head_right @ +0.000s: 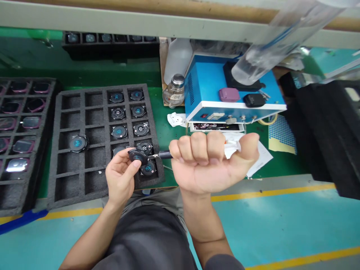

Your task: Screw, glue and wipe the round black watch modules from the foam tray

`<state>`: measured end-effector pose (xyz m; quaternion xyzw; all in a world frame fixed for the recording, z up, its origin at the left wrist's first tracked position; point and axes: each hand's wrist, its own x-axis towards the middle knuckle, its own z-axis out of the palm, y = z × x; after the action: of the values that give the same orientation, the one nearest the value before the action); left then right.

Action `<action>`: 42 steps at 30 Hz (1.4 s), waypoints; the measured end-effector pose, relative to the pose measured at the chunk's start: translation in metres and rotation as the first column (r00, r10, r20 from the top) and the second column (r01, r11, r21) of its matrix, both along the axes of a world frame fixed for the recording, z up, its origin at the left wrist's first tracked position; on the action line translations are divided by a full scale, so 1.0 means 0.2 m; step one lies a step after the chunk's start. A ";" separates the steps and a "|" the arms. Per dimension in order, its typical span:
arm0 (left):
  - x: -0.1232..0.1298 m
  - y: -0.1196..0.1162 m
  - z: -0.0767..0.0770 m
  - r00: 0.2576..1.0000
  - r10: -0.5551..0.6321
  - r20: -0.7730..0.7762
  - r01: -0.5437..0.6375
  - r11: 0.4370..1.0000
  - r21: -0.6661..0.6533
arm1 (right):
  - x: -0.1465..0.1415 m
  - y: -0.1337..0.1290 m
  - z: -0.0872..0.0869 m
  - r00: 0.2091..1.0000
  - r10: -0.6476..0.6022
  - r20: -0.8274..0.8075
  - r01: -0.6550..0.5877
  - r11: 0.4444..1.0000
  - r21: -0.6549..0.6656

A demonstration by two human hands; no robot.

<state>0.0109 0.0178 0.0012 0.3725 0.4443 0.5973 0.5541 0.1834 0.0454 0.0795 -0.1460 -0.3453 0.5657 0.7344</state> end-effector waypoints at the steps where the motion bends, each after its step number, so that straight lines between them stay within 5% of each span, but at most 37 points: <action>1: 0.00 0.00 0.00 1.000 0.002 -0.005 -0.002 1.000 -0.005 | 0.00 0.00 0.01 1.000 -0.010 0.001 0.010 1.000 -0.005; 8: 0.00 0.00 0.00 1.000 -0.004 -0.008 0.004 1.000 -0.020 | -0.01 -0.01 0.06 0.985 -0.157 0.070 0.164 0.979 -0.123; 13: 0.00 0.00 0.00 0.999 -0.006 -0.033 0.005 1.000 -0.025 | 0.00 0.01 0.08 0.952 -0.249 0.179 0.267 0.960 -0.086; 19: 0.01 0.00 0.01 0.998 0.002 -0.062 -0.003 1.000 -0.019 | 0.00 0.13 0.02 0.748 -0.517 0.416 0.574 0.818 -0.016; 26: 0.01 0.00 0.02 0.997 0.006 -0.076 -0.008 1.000 -0.020 | 0.06 0.23 -0.04 0.535 -0.668 0.516 0.692 0.698 0.186; 32: 0.01 0.00 0.03 0.994 0.008 -0.112 -0.011 0.999 -0.030 | 0.06 0.37 -0.26 0.513 -0.608 0.606 0.674 0.722 0.154; 35: 0.01 0.00 0.04 0.993 0.022 -0.112 -0.027 0.999 -0.046 | 0.06 0.44 -0.37 0.519 -0.474 0.712 0.610 0.788 0.081; 37: 0.01 -0.01 0.05 0.994 0.026 -0.109 -0.034 0.997 -0.066 | 0.07 0.45 -0.41 0.543 -0.411 0.732 0.573 0.819 0.035; 40: 0.02 -0.02 0.05 0.996 0.008 -0.087 -0.015 0.997 -0.073 | 0.08 0.43 -0.44 0.540 -0.523 0.659 0.652 0.756 0.066; 42: 0.02 -0.03 0.04 0.997 0.006 -0.075 -0.011 0.998 -0.065 | 0.09 0.41 -0.44 0.558 -0.435 0.707 0.601 0.799 0.017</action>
<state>0.0159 0.0123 0.0099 0.3744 0.4858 0.5702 0.5465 0.2015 0.1277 -0.0088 -0.5199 -0.4630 0.2640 0.6675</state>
